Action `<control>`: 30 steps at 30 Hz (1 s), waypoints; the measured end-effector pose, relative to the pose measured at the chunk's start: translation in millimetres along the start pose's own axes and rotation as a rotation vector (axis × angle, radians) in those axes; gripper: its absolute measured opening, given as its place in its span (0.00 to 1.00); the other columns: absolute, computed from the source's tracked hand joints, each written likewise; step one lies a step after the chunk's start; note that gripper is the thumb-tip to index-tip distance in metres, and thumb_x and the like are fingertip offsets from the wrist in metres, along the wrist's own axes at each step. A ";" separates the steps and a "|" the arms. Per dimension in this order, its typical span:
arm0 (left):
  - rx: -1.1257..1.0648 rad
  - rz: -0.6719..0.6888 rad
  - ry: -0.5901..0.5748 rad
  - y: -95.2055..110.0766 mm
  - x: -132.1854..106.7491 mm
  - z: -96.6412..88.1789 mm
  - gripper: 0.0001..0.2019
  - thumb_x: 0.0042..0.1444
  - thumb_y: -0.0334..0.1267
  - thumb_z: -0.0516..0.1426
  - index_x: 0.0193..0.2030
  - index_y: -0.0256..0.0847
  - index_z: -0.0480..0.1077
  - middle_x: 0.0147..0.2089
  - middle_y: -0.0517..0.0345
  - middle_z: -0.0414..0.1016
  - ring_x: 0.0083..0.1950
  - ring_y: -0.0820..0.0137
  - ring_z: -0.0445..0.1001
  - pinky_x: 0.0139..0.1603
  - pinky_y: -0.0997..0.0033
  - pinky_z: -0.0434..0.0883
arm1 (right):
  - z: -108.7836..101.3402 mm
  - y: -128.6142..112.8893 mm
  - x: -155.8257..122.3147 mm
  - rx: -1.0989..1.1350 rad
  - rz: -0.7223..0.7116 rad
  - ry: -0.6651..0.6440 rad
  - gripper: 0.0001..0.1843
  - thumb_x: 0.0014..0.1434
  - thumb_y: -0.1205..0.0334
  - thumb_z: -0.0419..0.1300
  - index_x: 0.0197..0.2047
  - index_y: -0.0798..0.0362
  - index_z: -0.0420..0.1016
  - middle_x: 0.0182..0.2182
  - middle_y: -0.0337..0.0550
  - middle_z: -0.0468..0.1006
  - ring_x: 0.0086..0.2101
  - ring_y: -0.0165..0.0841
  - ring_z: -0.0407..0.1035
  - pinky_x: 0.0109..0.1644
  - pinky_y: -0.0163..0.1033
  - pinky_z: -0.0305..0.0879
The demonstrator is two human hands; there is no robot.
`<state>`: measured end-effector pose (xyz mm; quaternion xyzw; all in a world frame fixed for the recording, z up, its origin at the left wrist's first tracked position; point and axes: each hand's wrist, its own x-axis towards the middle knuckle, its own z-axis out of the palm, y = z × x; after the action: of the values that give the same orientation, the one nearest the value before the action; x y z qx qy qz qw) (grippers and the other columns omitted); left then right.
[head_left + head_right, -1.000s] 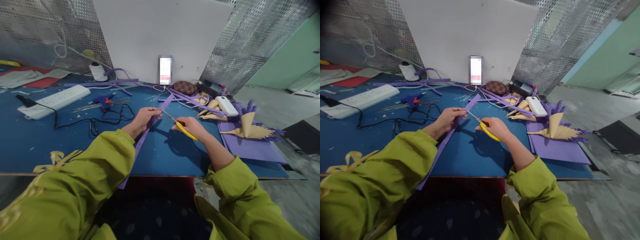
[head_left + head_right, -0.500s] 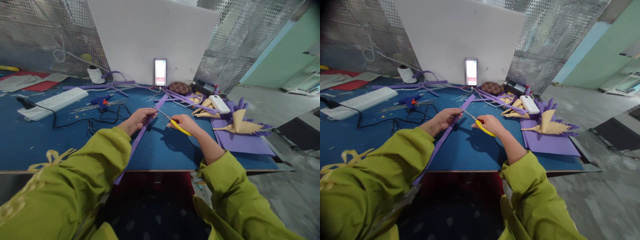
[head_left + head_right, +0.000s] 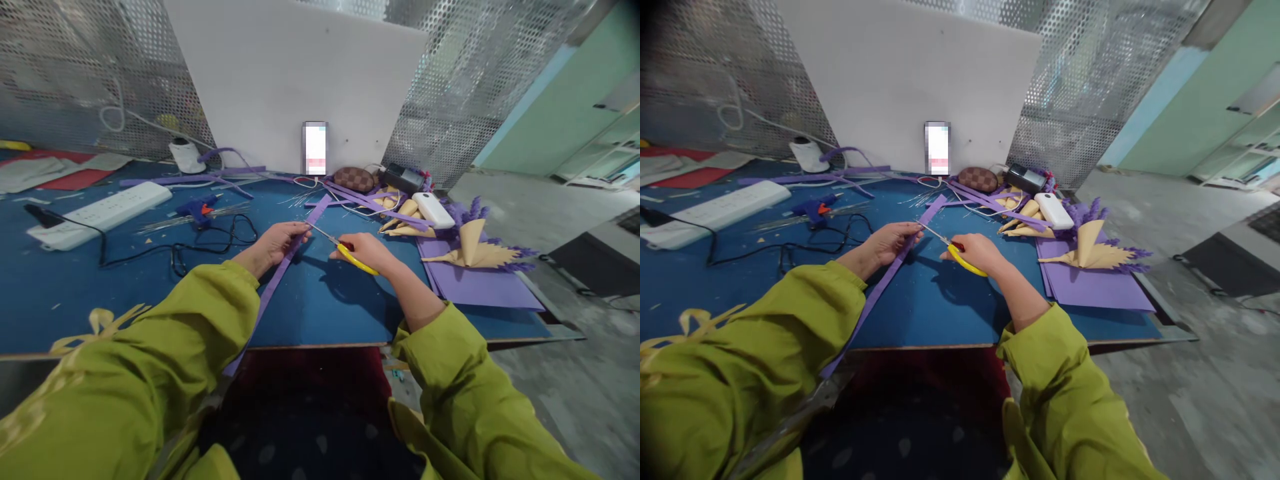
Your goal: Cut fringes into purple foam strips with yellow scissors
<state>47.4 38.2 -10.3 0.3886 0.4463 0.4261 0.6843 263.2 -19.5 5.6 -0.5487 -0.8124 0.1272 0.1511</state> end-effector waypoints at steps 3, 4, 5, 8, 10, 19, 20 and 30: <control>-0.004 0.001 0.002 0.3 -0.5 0.0 0.06 0.45 0.28 0.67 0.29 0.35 0.74 0.24 0.57 0.75 0.22 0.76 0.71 0.23 0.80 0.70 | -0.3 -0.8 -0.3 -0.003 -0.002 0.001 0.22 0.57 0.40 0.58 0.26 0.51 0.69 0.22 0.38 0.70 0.24 0.28 0.56 0.28 0.34 0.44; -0.005 0.000 0.001 0.7 -0.9 -0.2 0.06 0.45 0.28 0.66 0.29 0.35 0.74 0.24 0.57 0.75 0.22 0.77 0.71 0.23 0.81 0.70 | -0.5 -1.2 -0.4 -0.002 -0.003 0.002 0.22 0.57 0.40 0.58 0.26 0.51 0.69 0.22 0.38 0.69 0.24 0.28 0.56 0.28 0.34 0.44; -0.007 0.000 0.000 1.0 -1.4 -0.4 0.05 0.45 0.27 0.66 0.29 0.35 0.74 0.24 0.57 0.75 0.22 0.77 0.72 0.23 0.81 0.70 | -0.9 -1.6 -0.7 -0.002 -0.003 0.003 0.22 0.57 0.40 0.58 0.26 0.51 0.69 0.22 0.37 0.69 0.23 0.28 0.55 0.28 0.34 0.44; -0.014 -0.002 -0.009 1.8 -2.8 -1.8 0.04 0.47 0.27 0.65 0.29 0.34 0.75 0.24 0.55 0.76 0.23 0.77 0.71 0.23 0.82 0.70 | -1.9 -2.7 -1.5 -0.003 -0.001 0.000 0.23 0.57 0.40 0.57 0.26 0.52 0.69 0.21 0.37 0.68 0.23 0.28 0.54 0.28 0.34 0.43; -0.021 -0.003 -0.012 1.1 -3.0 -2.7 0.03 0.47 0.26 0.65 0.29 0.33 0.75 0.24 0.55 0.76 0.23 0.77 0.71 0.22 0.82 0.69 | -2.4 -3.2 -2.1 -0.009 0.004 -0.008 0.23 0.58 0.40 0.56 0.26 0.52 0.69 0.21 0.36 0.67 0.23 0.28 0.54 0.28 0.34 0.43; -0.064 0.042 -0.030 -11.5 4.7 -0.3 0.03 0.48 0.26 0.65 0.30 0.33 0.76 0.25 0.55 0.77 0.23 0.78 0.72 0.27 0.82 0.70 | 1.2 -4.9 -1.6 -0.173 0.085 -0.005 0.21 0.59 0.40 0.55 0.31 0.51 0.74 0.24 0.40 0.74 0.25 0.31 0.63 0.28 0.34 0.44; -0.065 0.047 -0.033 -12.5 6.2 0.0 0.03 0.48 0.26 0.65 0.30 0.33 0.76 0.26 0.55 0.78 0.23 0.78 0.72 0.27 0.81 0.70 | 2.5 -6.1 -1.7 -0.202 0.107 0.006 0.21 0.59 0.40 0.55 0.32 0.50 0.74 0.25 0.41 0.76 0.26 0.32 0.65 0.28 0.35 0.44; -0.075 0.064 -0.096 -16.9 14.0 -2.9 0.05 0.46 0.25 0.66 0.28 0.34 0.74 0.24 0.56 0.77 0.24 0.76 0.73 0.29 0.77 0.71 | 13.9 -28.5 -10.9 -0.402 0.274 0.046 0.24 0.61 0.38 0.52 0.39 0.50 0.76 0.32 0.46 0.81 0.32 0.36 0.71 0.29 0.36 0.43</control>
<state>52.0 46.0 -30.5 0.3967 0.3841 0.4448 0.7051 237.3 -40.7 2.3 -0.6755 -0.7357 -0.0303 0.0389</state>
